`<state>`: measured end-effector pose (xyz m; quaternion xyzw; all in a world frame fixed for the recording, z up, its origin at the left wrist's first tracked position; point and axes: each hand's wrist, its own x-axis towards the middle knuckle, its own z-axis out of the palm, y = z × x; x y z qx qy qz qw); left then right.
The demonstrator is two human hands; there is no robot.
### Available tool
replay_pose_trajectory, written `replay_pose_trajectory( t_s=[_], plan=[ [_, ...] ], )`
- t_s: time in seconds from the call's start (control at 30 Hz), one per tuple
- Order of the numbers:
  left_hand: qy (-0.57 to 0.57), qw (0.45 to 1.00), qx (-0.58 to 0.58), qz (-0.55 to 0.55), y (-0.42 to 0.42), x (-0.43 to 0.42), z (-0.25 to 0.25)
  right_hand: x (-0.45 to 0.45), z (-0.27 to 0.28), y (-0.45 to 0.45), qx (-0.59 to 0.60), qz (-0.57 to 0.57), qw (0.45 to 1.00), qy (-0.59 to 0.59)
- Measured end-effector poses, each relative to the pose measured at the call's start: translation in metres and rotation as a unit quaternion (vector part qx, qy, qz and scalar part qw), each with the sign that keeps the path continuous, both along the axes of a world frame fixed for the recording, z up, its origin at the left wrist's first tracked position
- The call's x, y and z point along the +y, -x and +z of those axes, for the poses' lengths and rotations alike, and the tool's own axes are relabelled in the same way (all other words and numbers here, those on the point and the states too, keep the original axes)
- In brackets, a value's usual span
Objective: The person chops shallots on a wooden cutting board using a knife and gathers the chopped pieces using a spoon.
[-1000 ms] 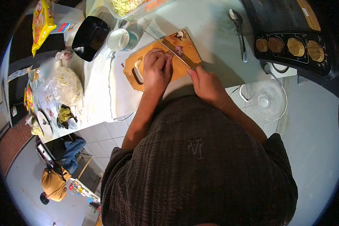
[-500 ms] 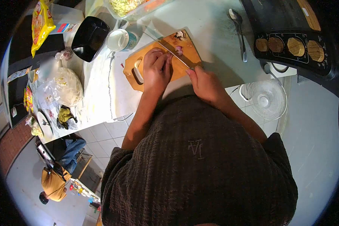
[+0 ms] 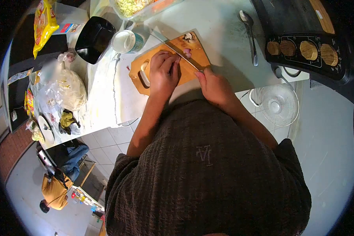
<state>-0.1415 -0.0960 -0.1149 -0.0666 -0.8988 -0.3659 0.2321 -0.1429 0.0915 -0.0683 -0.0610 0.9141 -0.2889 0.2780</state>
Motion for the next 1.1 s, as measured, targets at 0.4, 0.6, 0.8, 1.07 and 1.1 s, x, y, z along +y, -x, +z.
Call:
replay_pose_trajectory(
  t_s=[0.4,0.6,0.8,1.07,1.1],
  plan=[
    [0.042,0.999,-0.034,0.008,0.005,0.004,0.012,0.016,0.001,-0.008,0.027,-0.027,0.999,0.032],
    [0.034,0.998,-0.058,0.011,0.004,0.004,0.013,0.014,0.004,-0.007,0.034,-0.037,0.998,0.038],
    [0.018,0.997,-0.065,0.025,0.002,0.004,0.014,0.013,0.004,-0.008,0.033,-0.023,0.998,0.038],
    [0.013,0.998,-0.067,0.008,0.002,0.002,0.011,0.012,-0.001,-0.009,0.025,-0.028,0.998,0.058],
    [0.013,0.998,-0.068,0.008,0.002,0.001,0.009,0.012,0.000,-0.009,0.028,-0.027,0.998,0.056]
  ],
)
